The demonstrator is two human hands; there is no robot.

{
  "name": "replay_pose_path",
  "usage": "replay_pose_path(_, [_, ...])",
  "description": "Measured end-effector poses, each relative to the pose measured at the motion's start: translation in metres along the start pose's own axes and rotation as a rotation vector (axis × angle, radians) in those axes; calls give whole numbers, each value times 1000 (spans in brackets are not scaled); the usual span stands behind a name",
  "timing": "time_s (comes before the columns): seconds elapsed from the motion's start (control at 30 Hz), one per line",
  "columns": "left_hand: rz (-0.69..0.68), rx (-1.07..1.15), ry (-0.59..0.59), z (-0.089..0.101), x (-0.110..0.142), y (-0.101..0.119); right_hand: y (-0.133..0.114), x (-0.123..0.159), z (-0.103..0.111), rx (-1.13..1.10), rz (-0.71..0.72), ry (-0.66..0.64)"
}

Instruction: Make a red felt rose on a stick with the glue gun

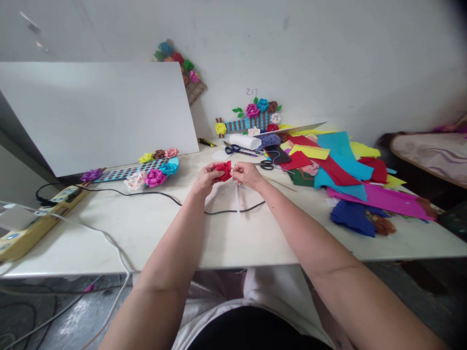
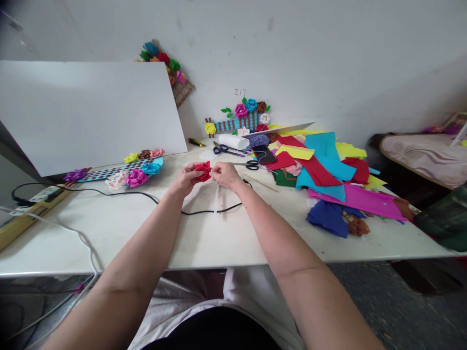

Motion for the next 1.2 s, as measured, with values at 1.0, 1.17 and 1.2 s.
replay_pose_path(1.0, [31,-94,-124,-5,2,1,-7,-3,6,-56,-41,156])
replay_pose_path(1.17, [23,-72,-118,-5,3,1,-10,-3,5,-99,-73,146])
replay_pose_path(1.2, [24,-68,-126,-5,3,1,-10,-3,5,-94,-67,144])
Point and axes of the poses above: each hand's wrist, its own x-axis away from the middle knuckle, its own z-axis out of the back of the hand, y = z × x, the point moved 1 cm from there along -x, towards the middle knuckle, and after that the axes turned 7 degrees about z, right-handed, at the moved point
